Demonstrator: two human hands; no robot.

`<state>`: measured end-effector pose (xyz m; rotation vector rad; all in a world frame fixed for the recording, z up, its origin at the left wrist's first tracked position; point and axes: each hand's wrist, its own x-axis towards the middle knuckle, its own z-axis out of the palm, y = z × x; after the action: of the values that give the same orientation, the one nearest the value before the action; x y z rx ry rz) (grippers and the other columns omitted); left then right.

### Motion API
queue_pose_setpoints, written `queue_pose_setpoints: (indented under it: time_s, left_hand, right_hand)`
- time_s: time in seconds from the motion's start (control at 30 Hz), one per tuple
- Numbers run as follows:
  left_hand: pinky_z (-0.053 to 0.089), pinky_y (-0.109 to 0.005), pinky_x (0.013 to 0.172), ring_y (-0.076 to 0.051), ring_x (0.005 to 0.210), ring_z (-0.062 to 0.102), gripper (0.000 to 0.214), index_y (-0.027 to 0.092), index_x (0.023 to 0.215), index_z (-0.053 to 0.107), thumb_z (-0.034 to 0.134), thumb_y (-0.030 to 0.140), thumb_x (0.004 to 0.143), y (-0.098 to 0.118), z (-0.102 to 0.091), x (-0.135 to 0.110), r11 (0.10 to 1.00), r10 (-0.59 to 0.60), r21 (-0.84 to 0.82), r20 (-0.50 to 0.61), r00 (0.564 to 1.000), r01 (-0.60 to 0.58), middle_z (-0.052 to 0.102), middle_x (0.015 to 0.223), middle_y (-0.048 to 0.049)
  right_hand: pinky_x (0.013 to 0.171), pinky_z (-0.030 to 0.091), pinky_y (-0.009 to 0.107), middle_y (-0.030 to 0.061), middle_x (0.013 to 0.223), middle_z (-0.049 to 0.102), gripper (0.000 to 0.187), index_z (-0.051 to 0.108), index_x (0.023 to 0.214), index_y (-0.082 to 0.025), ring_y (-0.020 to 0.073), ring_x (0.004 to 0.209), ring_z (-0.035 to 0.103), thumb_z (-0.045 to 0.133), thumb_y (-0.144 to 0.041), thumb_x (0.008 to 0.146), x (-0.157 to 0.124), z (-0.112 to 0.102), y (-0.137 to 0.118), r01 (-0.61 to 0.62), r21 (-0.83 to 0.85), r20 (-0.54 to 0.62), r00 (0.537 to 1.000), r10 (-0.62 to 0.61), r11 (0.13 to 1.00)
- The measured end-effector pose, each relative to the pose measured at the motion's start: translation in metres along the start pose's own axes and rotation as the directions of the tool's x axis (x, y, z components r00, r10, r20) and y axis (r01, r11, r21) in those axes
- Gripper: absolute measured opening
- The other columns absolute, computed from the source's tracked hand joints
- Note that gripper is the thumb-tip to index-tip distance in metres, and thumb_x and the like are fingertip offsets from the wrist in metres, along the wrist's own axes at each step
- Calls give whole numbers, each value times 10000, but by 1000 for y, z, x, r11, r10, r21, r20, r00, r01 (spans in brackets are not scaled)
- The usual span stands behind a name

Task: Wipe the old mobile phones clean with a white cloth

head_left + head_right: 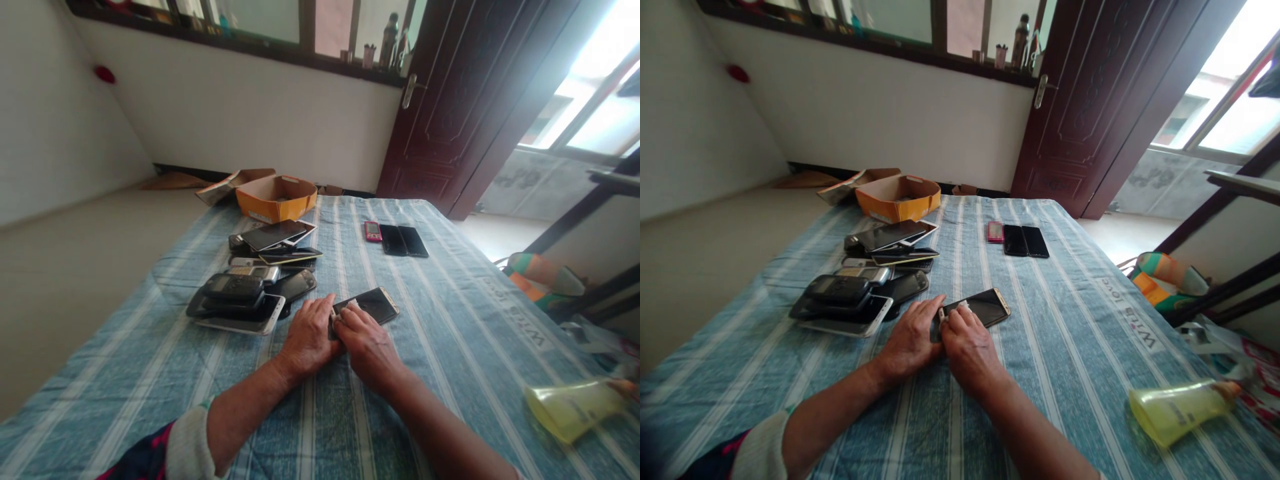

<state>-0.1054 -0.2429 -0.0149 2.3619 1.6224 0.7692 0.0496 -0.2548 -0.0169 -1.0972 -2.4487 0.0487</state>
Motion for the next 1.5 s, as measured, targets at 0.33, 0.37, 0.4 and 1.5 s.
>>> queue_pose_setpoints:
  time_s: [0.33, 0.37, 0.4, 1.5]
  left_hand:
    - [466, -455, 958, -322, 1064, 572, 721, 71, 1296, 476, 689, 220, 624, 2, -1, 0, 999, -28, -25, 9, 1000, 29, 631, 1169, -164]
    - [467, -454, 958, -320, 1060, 575, 716, 67, 1295, 476, 688, 226, 630, 2, -1, 0, 999, -27, -26, 7, 1000, 27, 632, 1167, -164]
    - [468, -453, 958, -318, 1055, 577, 712, 66, 1294, 476, 687, 225, 633, 1, -1, 0, 999, -26, -25, 6, 1000, 26, 633, 1164, -163]
    - [469, -425, 951, -322, 1092, 577, 730, 119, 1271, 505, 780, 325, 626, 3, -2, 2, 997, -18, 69, 24, 1000, 17, 639, 1157, -139]
  right_hand:
    - [966, 446, 371, 93, 1005, 609, 250, 629, 1097, -156, 226, 1031, 502, 472, -89, 915, 23, 8, 0, -38, -6, -17, 999, 38, 999]
    - [964, 445, 366, 94, 1005, 609, 245, 632, 1094, -152, 225, 1023, 502, 477, -91, 913, 24, 8, 0, -42, -7, -13, 999, 42, 999]
    - [967, 442, 363, 96, 1011, 608, 244, 632, 1098, -147, 226, 1025, 500, 485, -92, 911, 24, 8, 0, -43, -8, -9, 999, 43, 999]
    - [928, 443, 333, 99, 1069, 625, 340, 638, 1027, -185, 239, 1115, 515, 389, -10, 875, -14, -16, 45, -349, -159, -64, 937, 343, 923]
